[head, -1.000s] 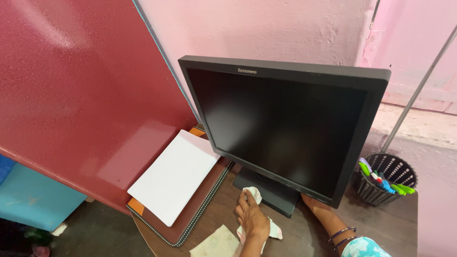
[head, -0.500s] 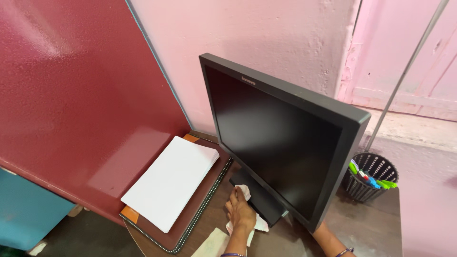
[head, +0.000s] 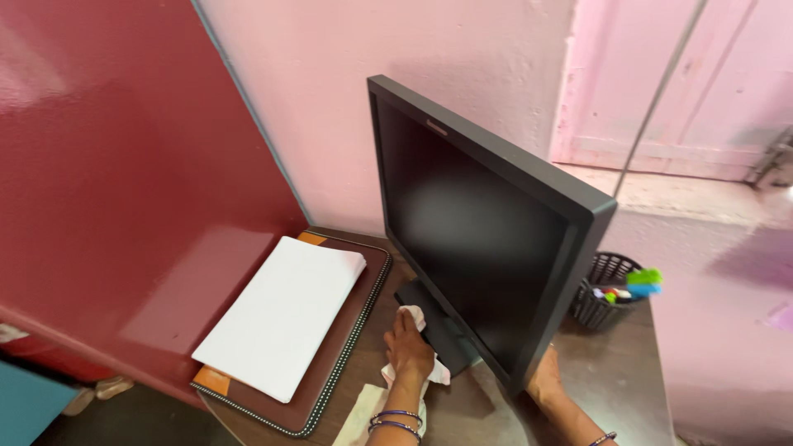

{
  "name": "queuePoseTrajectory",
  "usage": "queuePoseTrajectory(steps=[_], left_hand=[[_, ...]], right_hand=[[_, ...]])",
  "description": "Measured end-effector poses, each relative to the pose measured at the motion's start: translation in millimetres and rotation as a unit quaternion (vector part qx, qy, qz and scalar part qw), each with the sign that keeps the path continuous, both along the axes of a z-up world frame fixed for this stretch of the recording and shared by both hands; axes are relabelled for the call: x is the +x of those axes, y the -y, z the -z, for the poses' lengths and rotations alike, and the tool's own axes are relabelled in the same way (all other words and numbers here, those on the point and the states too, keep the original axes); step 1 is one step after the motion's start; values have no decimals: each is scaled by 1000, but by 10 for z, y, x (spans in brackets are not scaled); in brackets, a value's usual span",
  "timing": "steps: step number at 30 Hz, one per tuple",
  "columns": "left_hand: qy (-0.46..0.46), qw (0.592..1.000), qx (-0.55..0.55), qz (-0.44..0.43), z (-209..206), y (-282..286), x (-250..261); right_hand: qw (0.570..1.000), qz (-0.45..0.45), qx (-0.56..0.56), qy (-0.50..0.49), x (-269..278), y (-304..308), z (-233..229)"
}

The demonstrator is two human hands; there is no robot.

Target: The person wipes a Lenovo computer monitor with a white cloth, cleaning the screen, bezel, stand, and back panel. They also move a pen holder aside and wipe the desk surface around the monitor base.

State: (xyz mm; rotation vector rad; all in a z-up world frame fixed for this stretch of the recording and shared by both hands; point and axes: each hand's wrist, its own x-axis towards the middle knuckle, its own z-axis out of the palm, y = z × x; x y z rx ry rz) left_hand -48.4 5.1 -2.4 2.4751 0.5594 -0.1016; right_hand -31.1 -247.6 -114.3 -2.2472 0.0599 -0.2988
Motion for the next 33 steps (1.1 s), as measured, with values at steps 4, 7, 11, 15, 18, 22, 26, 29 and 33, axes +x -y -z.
queuePoseTrajectory(steps=[4,7,11,15,18,22,26,29,33], left_hand=[[38,997,70,14,25,168,-129],[94,991,91,18,-13,398,-292],[83,992,79,59,-177,596,-498],[117,987,73,82,-342,721,-588],[99,989,72,80,-386,838,-598],[61,992,80,82,-352,971,-634],[51,993,74,72,-258,1063,-684],[86,992,72,51,-175,1124,-764],[136,988,67,31,-126,1163,-839]], right_hand=[[984,99,138,55,-254,47,-390],[958,194,197,73,-292,64,-653],[925,302,217,82,-363,210,-910],[921,313,103,205,-407,409,-1153],[931,277,15,235,-375,536,-1308],[954,227,36,194,-321,641,-1430],[952,185,9,245,-322,752,-1494],[959,170,54,222,-400,792,-1525],[966,180,60,176,-558,823,-1566]])
